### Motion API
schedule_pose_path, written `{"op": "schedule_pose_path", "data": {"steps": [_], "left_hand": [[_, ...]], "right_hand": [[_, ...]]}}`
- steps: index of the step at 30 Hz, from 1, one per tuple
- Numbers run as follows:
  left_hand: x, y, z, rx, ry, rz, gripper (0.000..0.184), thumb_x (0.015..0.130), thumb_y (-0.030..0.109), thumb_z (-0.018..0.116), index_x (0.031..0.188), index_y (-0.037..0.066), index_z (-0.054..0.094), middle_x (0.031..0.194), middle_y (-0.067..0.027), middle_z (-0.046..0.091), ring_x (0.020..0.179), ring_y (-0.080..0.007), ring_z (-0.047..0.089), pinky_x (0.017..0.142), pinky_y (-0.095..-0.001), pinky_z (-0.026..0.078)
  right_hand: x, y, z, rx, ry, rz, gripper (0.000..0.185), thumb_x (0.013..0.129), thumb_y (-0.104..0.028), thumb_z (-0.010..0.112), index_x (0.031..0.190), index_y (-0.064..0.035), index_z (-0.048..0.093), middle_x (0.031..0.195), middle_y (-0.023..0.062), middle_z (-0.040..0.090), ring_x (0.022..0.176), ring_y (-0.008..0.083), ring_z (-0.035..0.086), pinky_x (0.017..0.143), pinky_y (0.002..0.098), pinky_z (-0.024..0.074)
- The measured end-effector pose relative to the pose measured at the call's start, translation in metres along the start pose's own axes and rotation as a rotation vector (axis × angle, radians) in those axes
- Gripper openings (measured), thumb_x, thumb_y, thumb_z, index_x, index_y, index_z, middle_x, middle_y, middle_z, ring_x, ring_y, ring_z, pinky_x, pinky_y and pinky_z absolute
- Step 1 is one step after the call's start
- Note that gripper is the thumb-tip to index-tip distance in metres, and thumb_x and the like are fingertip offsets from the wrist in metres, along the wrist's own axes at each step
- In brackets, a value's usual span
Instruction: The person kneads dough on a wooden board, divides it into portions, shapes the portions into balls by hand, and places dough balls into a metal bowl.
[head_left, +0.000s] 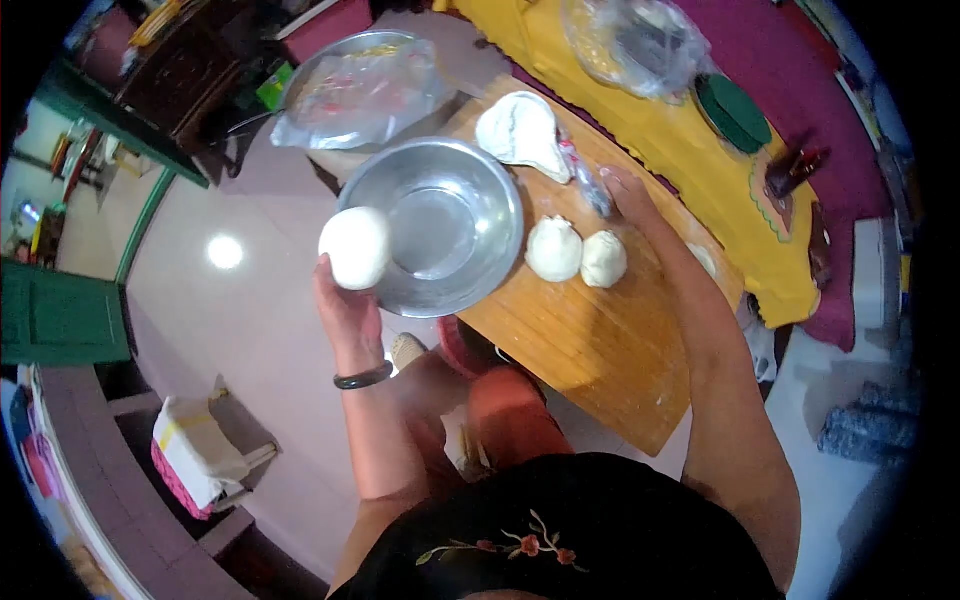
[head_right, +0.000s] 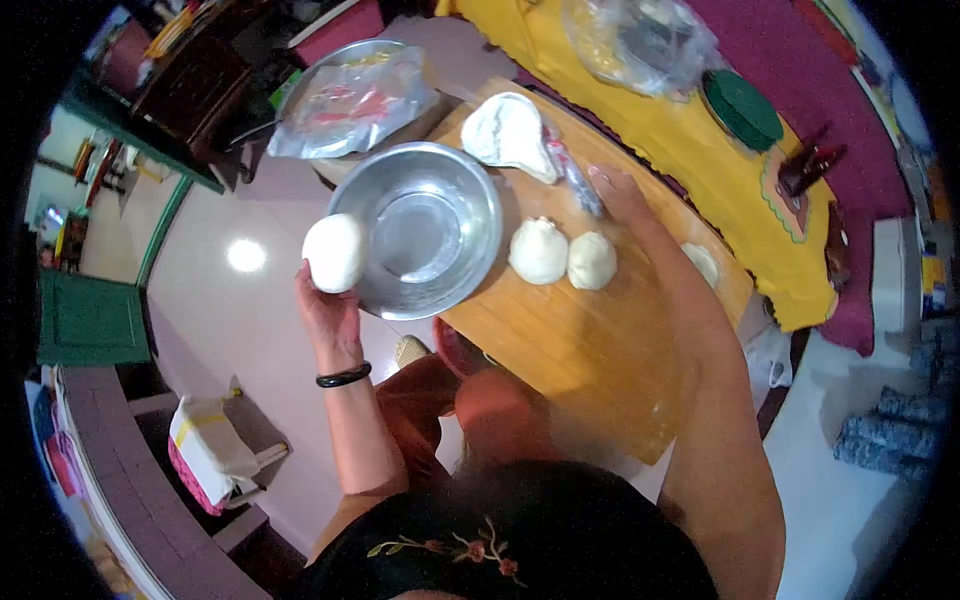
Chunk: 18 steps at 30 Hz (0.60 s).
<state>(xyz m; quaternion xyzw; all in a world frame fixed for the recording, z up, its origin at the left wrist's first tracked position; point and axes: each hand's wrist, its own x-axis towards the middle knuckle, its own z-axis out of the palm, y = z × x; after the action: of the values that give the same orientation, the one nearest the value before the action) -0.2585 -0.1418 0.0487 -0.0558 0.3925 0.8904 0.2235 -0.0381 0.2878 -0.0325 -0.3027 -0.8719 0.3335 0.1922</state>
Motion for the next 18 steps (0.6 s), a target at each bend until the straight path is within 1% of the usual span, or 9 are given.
{"op": "schedule_pose_path", "data": {"steps": [2,5,6,7,9,10,12,14,18], "left_hand": [[-0.002,0.0,0.002,-0.035,-0.02,0.011,0.054,0.095,0.036,0.058,0.134,0.0,0.046,0.131,-0.0121,0.056,0.121,-0.0266,0.054,0.099,-0.0421,0.046],[0.0,0.003,-0.003,-0.046,0.015,0.02,0.047,0.095,0.033,0.058,0.129,0.002,0.05,0.126,-0.0091,0.059,0.115,-0.0231,0.058,0.094,-0.0385,0.05],[-0.001,0.003,-0.002,-0.048,0.034,0.015,0.044,0.095,0.032,0.058,0.127,0.002,0.052,0.123,-0.0081,0.061,0.113,-0.0219,0.059,0.092,-0.0371,0.051],[-0.002,0.004,-0.002,-0.047,0.042,-0.003,0.045,0.094,0.034,0.059,0.13,0.008,0.047,0.124,-0.0069,0.057,0.115,-0.0222,0.056,0.092,-0.0372,0.047],[-0.001,0.006,-0.004,-0.052,0.037,0.001,0.044,0.094,0.034,0.059,0.129,0.009,0.048,0.125,-0.0064,0.057,0.115,-0.0218,0.056,0.092,-0.0372,0.046],[0.0,0.007,-0.006,-0.056,0.034,0.002,0.044,0.094,0.034,0.059,0.129,0.009,0.048,0.125,-0.0061,0.057,0.116,-0.0215,0.055,0.092,-0.0372,0.046],[0.0,0.009,-0.005,-0.076,0.065,0.014,0.044,0.094,0.033,0.059,0.127,0.004,0.051,0.124,-0.0085,0.059,0.114,-0.0221,0.057,0.093,-0.0375,0.049],[-0.001,0.011,-0.008,-0.08,0.085,0.012,0.044,0.094,0.032,0.059,0.126,0.002,0.052,0.124,-0.0098,0.06,0.114,-0.0227,0.058,0.094,-0.0382,0.05],[-0.002,0.014,-0.011,-0.092,0.093,-0.001,0.045,0.095,0.032,0.059,0.127,0.001,0.052,0.126,-0.0103,0.059,0.115,-0.0241,0.058,0.095,-0.0401,0.049]], "right_hand": [[0.003,-0.021,-0.006,-0.103,-0.018,-0.001,0.037,0.093,-0.027,0.058,0.118,-0.001,0.065,0.115,0.0201,0.065,0.103,0.0326,0.064,0.09,0.0372,0.0489],[0.02,-0.07,-0.002,-0.294,0.318,-0.01,0.032,0.091,-0.022,0.061,0.114,-0.001,0.066,0.112,0.0196,0.066,0.099,0.0333,0.066,0.088,0.0375,0.0496],[0.028,-0.09,0.001,-0.114,0.312,-0.063,0.031,0.089,-0.019,0.063,0.115,-0.0016,0.066,0.11,0.0191,0.066,0.099,0.0343,0.065,0.088,0.0379,0.0495],[0.039,-0.115,0.009,0.067,0.304,-0.111,0.031,0.087,-0.016,0.064,0.115,-0.0023,0.065,0.108,0.0187,0.065,0.1,0.0354,0.064,0.088,0.0382,0.0495],[0.054,-0.176,0.028,-0.073,0.25,-0.331,0.037,0.084,-0.014,0.068,0.118,-0.0021,0.062,0.112,0.0174,0.063,0.105,0.036,0.061,0.093,0.0383,0.0478],[0.056,-0.203,0.042,0.053,0.166,-0.404,0.044,0.082,-0.013,0.071,0.123,-0.0029,0.058,0.119,0.0159,0.059,0.112,0.0349,0.057,0.096,0.0388,0.0458],[0.07,-0.246,0.069,-0.197,0.179,-0.823,0.052,0.078,-0.008,0.071,0.128,-0.0051,0.054,0.124,0.0164,0.055,0.115,0.0364,0.053,0.1,0.0423,0.0426],[0.09,-0.26,0.094,-0.444,0.167,-0.91,0.052,0.076,-0.006,0.069,0.126,-0.0055,0.055,0.125,0.0152,0.055,0.115,0.0329,0.053,0.095,0.0433,0.0419],[0.126,-0.243,0.123,-0.622,0.293,-0.925,0.046,0.077,-0.008,0.064,0.122,-0.0072,0.057,0.119,0.0127,0.055,0.108,0.0286,0.054,0.085,0.0418,0.0403]]}}
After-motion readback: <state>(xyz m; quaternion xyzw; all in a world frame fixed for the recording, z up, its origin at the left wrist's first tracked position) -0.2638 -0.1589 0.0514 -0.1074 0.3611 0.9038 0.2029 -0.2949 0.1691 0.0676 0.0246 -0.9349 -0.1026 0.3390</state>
